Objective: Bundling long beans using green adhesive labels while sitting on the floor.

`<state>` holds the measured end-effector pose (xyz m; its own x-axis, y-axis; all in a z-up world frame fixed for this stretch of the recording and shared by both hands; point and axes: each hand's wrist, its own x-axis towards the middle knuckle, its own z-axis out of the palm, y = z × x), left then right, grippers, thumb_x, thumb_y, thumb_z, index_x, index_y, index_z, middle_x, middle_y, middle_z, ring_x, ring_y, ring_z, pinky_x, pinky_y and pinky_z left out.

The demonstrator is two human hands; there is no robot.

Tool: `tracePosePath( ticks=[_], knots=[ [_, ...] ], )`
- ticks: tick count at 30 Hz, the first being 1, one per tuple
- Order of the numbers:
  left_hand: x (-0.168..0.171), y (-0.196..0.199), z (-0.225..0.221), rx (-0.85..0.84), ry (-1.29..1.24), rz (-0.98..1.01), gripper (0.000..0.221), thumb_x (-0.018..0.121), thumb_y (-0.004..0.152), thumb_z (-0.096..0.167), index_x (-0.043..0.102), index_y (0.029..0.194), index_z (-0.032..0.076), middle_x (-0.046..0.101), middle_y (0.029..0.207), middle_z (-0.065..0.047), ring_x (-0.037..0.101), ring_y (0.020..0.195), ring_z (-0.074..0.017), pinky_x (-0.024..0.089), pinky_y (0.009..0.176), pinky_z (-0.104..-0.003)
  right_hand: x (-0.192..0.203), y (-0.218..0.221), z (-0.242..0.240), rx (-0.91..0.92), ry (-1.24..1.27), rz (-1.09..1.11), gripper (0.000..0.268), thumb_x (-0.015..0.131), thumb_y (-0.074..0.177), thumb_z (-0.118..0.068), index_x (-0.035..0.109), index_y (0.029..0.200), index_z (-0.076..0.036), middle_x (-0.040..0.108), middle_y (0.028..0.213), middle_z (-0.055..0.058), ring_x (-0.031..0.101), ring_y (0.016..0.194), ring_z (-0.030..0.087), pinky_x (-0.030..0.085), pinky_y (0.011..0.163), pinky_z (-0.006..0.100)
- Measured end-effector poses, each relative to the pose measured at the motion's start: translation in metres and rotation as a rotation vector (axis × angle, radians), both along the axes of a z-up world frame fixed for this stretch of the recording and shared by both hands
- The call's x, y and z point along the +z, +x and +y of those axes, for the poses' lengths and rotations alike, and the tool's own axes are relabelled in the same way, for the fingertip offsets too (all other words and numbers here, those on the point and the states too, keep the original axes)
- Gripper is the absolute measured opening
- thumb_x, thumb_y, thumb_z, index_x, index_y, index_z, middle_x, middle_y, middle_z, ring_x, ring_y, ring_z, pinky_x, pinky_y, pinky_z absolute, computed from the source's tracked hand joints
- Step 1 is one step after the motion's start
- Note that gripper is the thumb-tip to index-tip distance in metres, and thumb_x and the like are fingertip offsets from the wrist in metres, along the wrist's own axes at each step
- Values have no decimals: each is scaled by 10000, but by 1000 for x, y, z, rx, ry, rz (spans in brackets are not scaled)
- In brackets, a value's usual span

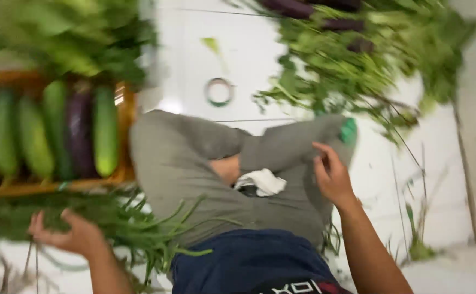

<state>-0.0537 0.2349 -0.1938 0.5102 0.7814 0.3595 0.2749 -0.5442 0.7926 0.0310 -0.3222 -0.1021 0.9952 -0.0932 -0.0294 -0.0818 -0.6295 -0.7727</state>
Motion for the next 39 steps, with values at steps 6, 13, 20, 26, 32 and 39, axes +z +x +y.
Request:
tracePosePath(
  ticks=[6, 13, 20, 26, 32, 39],
  knots=[
    [56, 40, -60, -90, 83, -148, 215, 511, 1032, -153, 526, 1232, -75, 609, 1183, -240, 590, 949, -295, 515, 827, -392, 3, 17, -45, -158, 14, -182, 413, 558, 898, 53, 623, 1300, -16, 581, 1066, 86, 566, 893, 178, 482, 805, 283],
    [90, 81, -106, -297, 22, -206, 157, 446, 1073, -118, 463, 1191, -17, 595, 1143, -195, 557, 984, -267, 480, 885, -368, -9, 29, -78, -222, -87, -254, 454, 735, 865, -37, 579, 1290, -1, 480, 1158, 102, 530, 930, 196, 480, 819, 306],
    [74, 88, -121, -440, -11, -194, 145, 450, 1097, -95, 456, 1208, -2, 582, 1118, -170, 546, 954, -235, 464, 825, -329, -102, -4, -141, -570, -7, -201, 217, 615, 948, 0, 600, 1164, 2, 577, 1067, 121, 585, 921, 205, 518, 805, 320],
    [84, 90, -134, -488, 51, -149, 141, 427, 1085, -100, 449, 1210, -37, 552, 1100, -198, 563, 975, -281, 490, 905, -388, -180, -77, -134, -534, 127, 386, 425, 617, 987, -324, 670, 1243, 10, 591, 1290, 143, 610, 1143, 284, 496, 1001, 370],
    [87, 98, -145, -514, 16, -136, 134, 442, 1107, -91, 445, 1218, -15, 574, 1078, -185, 583, 953, -260, 493, 841, -351, -200, -68, -146, -514, 283, 360, 361, 677, 940, -139, 626, 1283, -38, 688, 1047, 51, 621, 895, 146, 483, 831, 269],
    [85, 97, -145, -518, -71, -159, 139, 449, 1120, -94, 439, 1212, 10, 585, 1084, -168, 596, 966, -245, 494, 841, -337, -197, -53, -159, -413, 150, 467, 300, 664, 934, -150, 714, 1185, 8, 722, 946, 94, 634, 781, 179, 517, 727, 294]
  ],
)
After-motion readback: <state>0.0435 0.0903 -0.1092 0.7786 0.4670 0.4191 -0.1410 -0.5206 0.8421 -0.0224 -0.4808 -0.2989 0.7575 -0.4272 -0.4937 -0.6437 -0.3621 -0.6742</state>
